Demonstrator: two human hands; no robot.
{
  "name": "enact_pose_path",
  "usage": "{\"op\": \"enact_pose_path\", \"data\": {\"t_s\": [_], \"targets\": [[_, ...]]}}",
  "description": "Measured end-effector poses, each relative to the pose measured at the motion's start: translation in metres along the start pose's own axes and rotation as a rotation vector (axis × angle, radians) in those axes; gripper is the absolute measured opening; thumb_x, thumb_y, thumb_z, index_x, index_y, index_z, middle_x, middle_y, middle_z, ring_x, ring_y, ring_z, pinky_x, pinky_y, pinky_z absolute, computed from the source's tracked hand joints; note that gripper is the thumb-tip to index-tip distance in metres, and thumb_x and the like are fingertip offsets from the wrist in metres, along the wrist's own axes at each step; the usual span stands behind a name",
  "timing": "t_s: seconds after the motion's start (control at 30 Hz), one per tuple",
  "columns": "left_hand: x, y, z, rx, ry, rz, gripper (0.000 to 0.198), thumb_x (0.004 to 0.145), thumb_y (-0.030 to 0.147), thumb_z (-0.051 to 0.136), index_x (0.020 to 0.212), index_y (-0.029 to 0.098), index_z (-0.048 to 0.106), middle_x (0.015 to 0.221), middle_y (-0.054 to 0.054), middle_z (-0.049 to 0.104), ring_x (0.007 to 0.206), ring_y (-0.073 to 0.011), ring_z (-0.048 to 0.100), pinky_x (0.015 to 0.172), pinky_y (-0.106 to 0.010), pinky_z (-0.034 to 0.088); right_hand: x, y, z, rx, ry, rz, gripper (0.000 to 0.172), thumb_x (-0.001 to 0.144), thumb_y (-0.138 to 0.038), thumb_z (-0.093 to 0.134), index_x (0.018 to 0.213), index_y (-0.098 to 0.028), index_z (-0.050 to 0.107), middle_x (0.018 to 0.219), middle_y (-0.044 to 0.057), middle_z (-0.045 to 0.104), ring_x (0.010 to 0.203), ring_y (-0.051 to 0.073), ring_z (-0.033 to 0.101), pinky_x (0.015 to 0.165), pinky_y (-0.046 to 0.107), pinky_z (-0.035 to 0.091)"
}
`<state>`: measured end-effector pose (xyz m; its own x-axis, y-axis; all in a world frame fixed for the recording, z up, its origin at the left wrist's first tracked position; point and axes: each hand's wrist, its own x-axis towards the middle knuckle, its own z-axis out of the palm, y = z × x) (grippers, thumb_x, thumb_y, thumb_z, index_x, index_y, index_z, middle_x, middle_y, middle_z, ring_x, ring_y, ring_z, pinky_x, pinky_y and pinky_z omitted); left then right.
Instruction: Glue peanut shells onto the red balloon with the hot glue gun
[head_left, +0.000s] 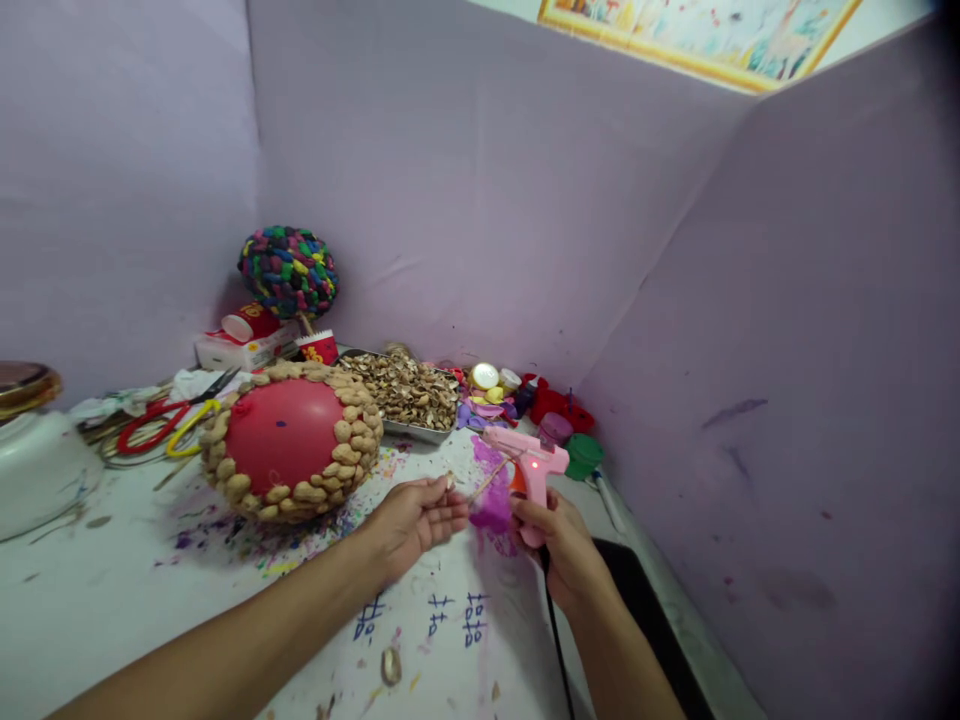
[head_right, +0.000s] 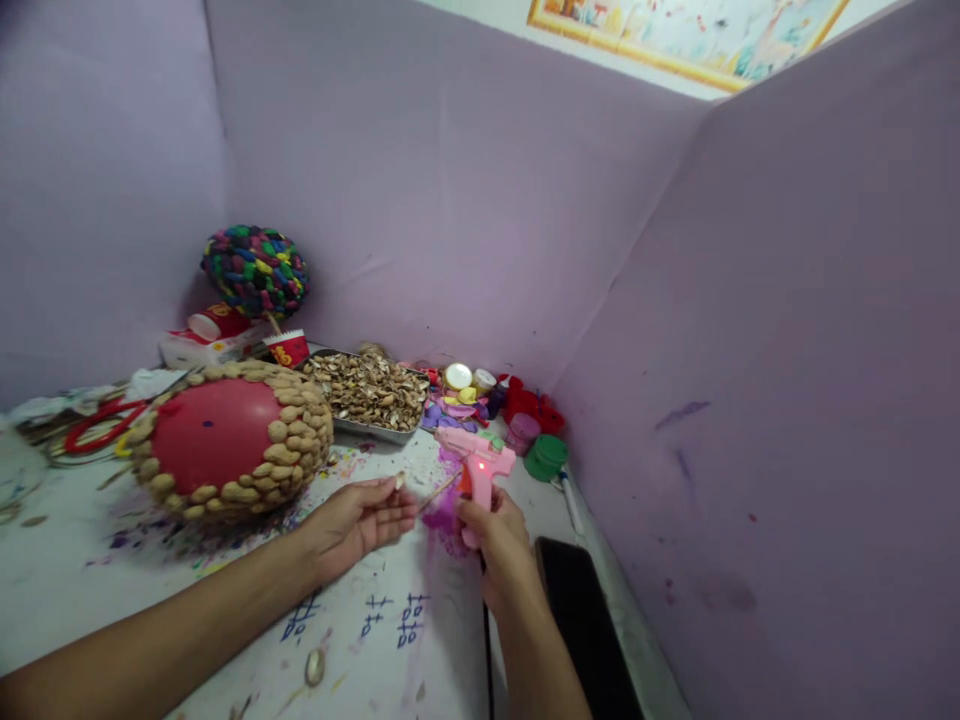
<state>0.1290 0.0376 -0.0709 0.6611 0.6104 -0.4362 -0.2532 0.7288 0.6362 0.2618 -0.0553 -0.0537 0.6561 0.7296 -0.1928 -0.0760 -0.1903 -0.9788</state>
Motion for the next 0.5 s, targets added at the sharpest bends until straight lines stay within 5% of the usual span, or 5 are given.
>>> {"op": "enact_pose_path", "data": {"t_s": [0.17, 0.5], "targets": [[-0.027, 0.005, -0.011, 0.01, 0.011, -0.104, 0.008, 0.077, 0.02, 0.059, 0.075, 0.012, 0.057, 0.06, 0.0, 0.058, 0.038, -0.0057, 0.049, 0.037, -0.015, 0.039, -0.02, 0.0, 0.019, 0.153, -0.118, -0.017, 0.03, 0.056, -0.035, 0.069, 0.072, -0.017, 0.053, 0.044, -0.008, 0.044, 0.037, 0.006, 0.035, 0.036, 0.017, 0.027], [-0.058, -0.004, -0.024, 0.07, 0.051, -0.157, 0.008, 0.073, 0.019, 0.06, 0.073, 0.011, 0.061, 0.055, 0.002, 0.054, 0.036, -0.0029, 0.042, 0.032, -0.012, 0.029, -0.037, 0.023, 0.06, 0.095, -0.167, -0.028, 0.029, 0.056, -0.032, 0.071, 0.072, -0.017, 0.052, 0.046, -0.007, 0.051, 0.035, 0.006, 0.037, 0.032, 0.018, 0.024]]}}
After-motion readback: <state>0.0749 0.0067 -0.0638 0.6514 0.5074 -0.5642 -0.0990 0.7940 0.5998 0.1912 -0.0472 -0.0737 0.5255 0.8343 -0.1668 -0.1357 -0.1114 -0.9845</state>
